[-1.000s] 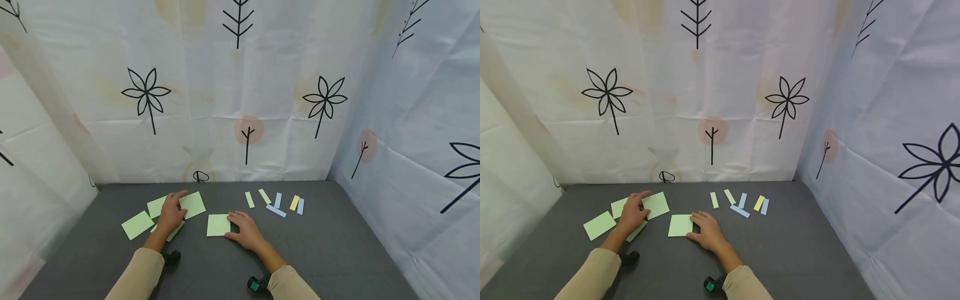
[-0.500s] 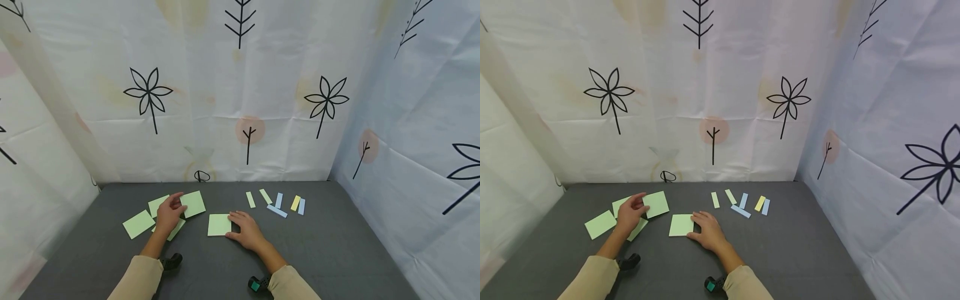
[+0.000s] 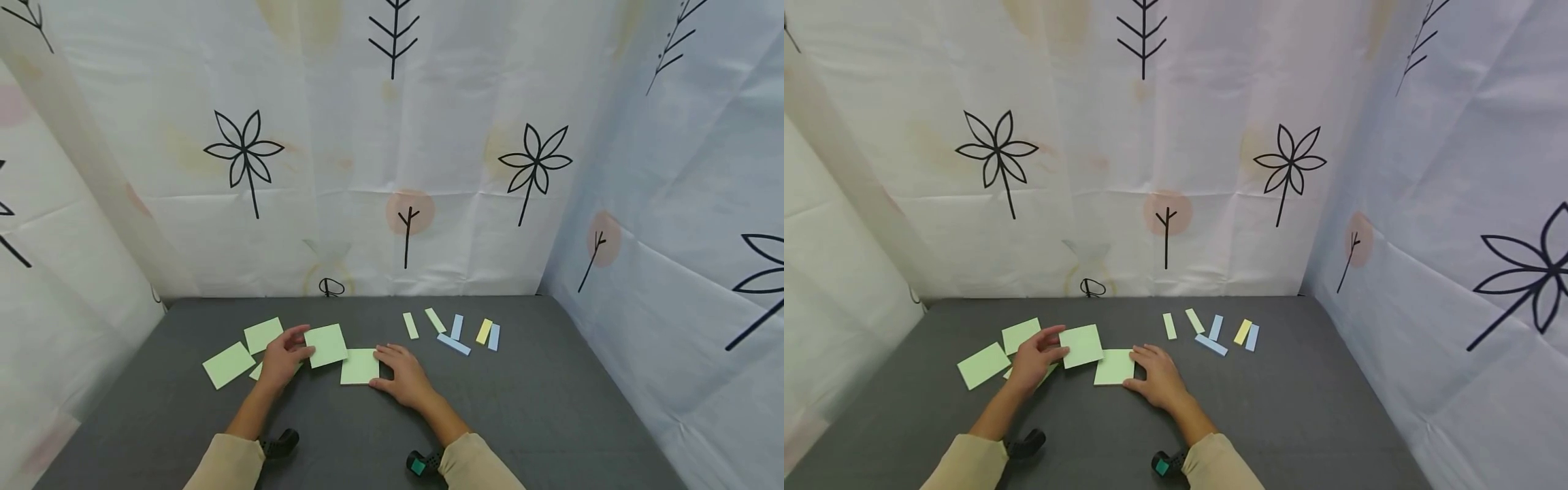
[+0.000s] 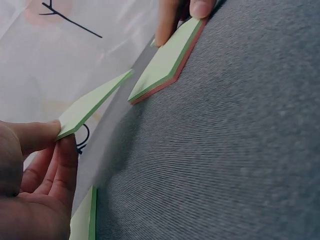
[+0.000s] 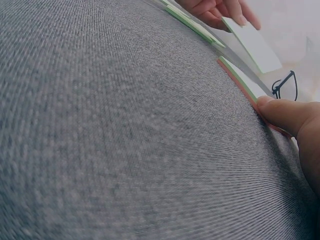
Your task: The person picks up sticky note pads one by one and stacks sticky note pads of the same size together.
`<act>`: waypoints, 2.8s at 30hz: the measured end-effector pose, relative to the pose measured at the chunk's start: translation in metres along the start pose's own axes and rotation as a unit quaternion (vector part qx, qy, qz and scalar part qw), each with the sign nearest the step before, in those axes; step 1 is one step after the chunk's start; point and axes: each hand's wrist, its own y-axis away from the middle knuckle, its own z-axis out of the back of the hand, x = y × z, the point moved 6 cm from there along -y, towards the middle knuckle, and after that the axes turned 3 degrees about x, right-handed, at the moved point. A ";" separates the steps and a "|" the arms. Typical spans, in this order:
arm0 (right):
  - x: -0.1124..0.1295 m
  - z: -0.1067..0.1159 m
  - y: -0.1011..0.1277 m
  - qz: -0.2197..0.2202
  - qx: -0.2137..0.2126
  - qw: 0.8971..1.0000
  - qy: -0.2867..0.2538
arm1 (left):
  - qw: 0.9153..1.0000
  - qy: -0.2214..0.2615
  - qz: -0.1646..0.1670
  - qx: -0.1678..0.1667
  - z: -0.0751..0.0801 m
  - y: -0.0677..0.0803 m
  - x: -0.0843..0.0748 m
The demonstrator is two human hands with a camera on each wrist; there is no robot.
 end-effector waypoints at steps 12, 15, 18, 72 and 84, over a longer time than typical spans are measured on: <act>-0.003 -0.001 0.001 -0.021 -0.010 1.000 -0.012 | 0.997 -0.042 -0.019 0.067 -0.024 0.007 0.004; -0.004 0.000 0.001 -0.042 -0.010 0.999 -0.021 | 0.996 -0.047 -0.030 0.071 -0.029 0.007 0.003; -0.004 0.000 0.001 -0.052 -0.006 0.998 -0.027 | 0.995 -0.059 -0.041 0.063 -0.033 0.007 0.001; -0.009 0.005 0.000 -0.041 0.012 0.995 -0.089 | 0.976 -0.203 -0.075 -0.019 -0.070 0.022 -0.019; -0.009 0.005 0.001 -0.039 0.007 0.995 -0.092 | 0.976 -0.202 -0.081 -0.016 -0.071 0.022 -0.019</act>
